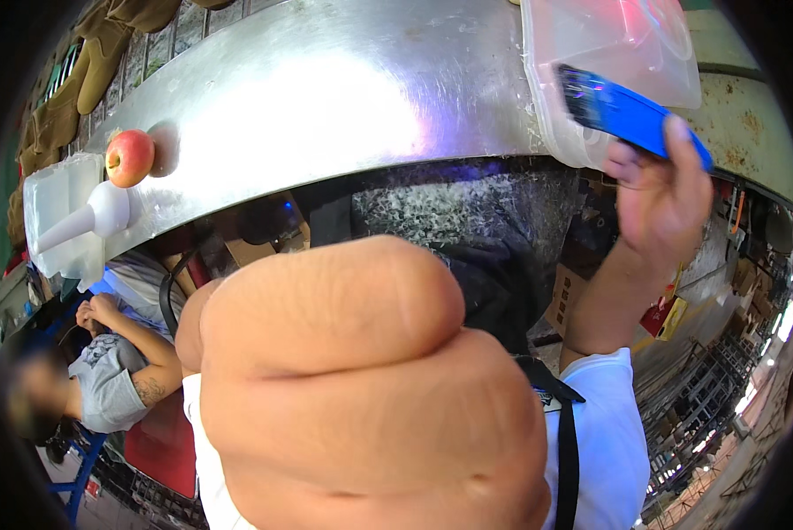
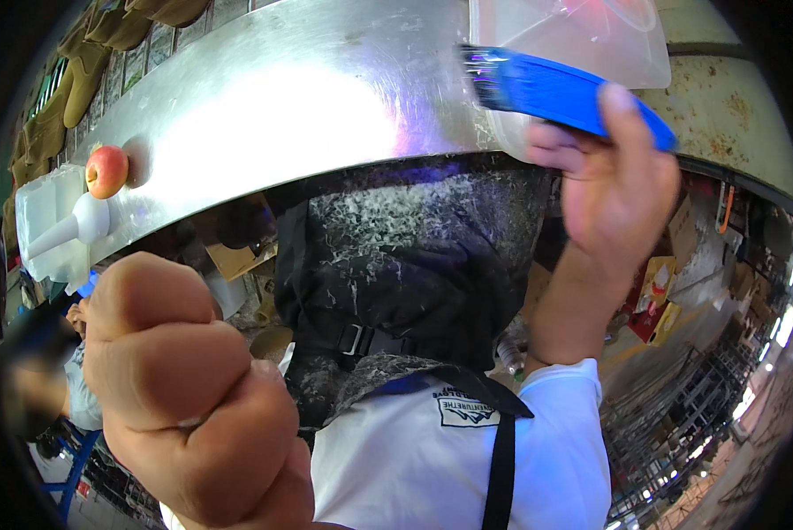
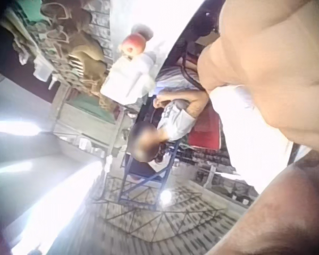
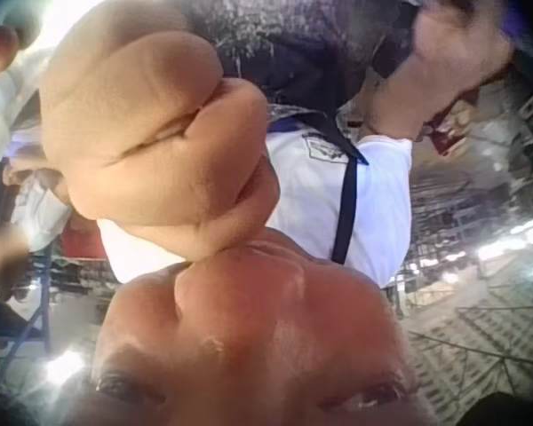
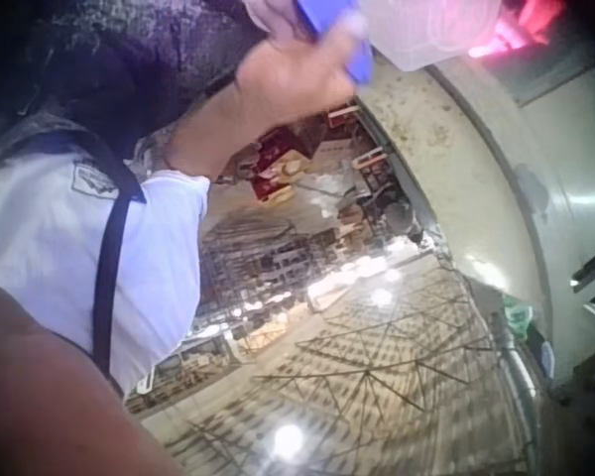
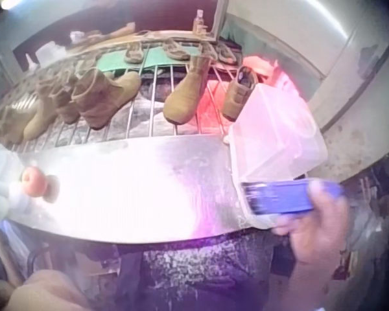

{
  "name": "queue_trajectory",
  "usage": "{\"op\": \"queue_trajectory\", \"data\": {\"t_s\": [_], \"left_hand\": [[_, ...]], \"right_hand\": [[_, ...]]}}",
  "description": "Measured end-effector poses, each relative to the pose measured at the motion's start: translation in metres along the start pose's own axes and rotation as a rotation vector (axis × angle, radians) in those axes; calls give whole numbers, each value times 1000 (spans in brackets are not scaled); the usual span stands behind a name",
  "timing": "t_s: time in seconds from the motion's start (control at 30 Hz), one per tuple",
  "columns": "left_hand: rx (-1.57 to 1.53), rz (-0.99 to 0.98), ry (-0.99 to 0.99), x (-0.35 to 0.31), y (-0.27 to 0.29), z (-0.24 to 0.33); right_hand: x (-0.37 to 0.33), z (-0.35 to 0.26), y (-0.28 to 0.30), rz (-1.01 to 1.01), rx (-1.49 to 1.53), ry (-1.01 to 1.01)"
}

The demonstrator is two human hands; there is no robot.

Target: The person repeatedly applies a white adhesive to the sole edge of a brown boot using a blue brush, dipping the brush into a plastic container between applications. The boot is rotated to cover different sections of the sole edge, then placed on a metal rack with other boots.

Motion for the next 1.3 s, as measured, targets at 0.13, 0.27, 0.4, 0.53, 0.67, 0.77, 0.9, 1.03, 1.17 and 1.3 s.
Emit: {"op": "queue_trajectory", "data": {"t_s": [0.13,0.27,0.4,0.53,0.67,0.77,0.9,1.03,1.17,1.3], "left_hand": [[30,-5,19,-1,-4,3],[73,-49,80,5,-7,3],[126,-72,132,12,-9,2],[137,52,34,16,-13,5],[64,164,-235,11,-4,-11],[-8,141,-390,18,3,-55],[94,331,-39,7,23,-142],[394,550,277,0,104,-239],[764,479,571,-24,198,-357],[405,561,509,-28,198,-457]], "right_hand": [[0,-35,34,21,14,137],[9,-57,55,-60,81,156],[26,-79,75,-45,24,210],[46,-86,75,-65,20,255],[61,-91,53,-114,42,298],[73,-96,31,-116,76,304],[107,-93,25,-47,111,224],[120,-86,23,55,147,219],[120,-79,16,104,138,234],[114,-85,23,179,111,254]]}}
Point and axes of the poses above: each hand's wrist, its own x-axis towards the middle knuckle, its own y-axis out of the back of the hand, z = x × y, the point moved 5 cm from there along x, towards the middle knuckle, and after that the axes turned 10 degrees about -y, right-handed, at the moved point
